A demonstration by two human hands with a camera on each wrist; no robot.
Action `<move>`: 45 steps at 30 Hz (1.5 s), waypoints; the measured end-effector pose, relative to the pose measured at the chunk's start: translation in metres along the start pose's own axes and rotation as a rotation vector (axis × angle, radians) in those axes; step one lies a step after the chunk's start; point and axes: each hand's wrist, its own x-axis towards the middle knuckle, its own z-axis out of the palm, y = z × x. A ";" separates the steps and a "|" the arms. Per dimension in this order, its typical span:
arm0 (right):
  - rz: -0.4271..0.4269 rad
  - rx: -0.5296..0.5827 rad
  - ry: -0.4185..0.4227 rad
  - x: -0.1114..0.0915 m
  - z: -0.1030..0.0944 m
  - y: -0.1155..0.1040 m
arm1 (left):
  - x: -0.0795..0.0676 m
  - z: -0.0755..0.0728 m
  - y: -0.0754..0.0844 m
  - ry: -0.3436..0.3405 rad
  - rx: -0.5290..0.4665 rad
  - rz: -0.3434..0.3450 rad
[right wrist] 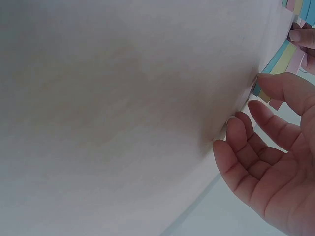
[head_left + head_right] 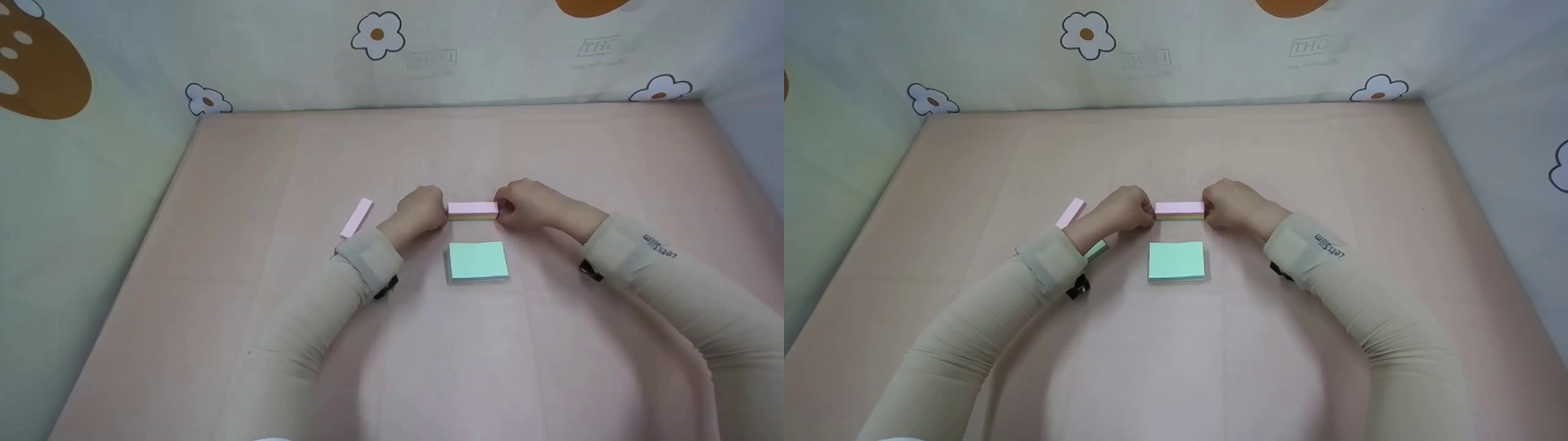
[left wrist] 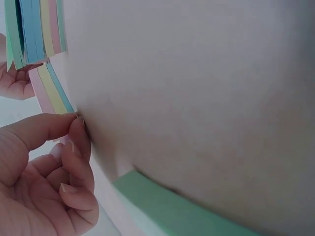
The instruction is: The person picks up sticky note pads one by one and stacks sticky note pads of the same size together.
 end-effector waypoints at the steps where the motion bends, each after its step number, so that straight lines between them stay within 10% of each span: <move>1: -0.002 -0.002 0.001 0.000 0.000 0.000 | 0.000 0.000 0.000 0.002 0.003 0.003; 34: 0.018 0.006 0.007 0.003 0.002 0.002 | -0.001 -0.002 0.003 0.010 0.084 0.022; 45: -0.034 0.131 0.005 -0.017 -0.015 0.013 | -0.044 -0.040 -0.033 0.025 0.152 0.024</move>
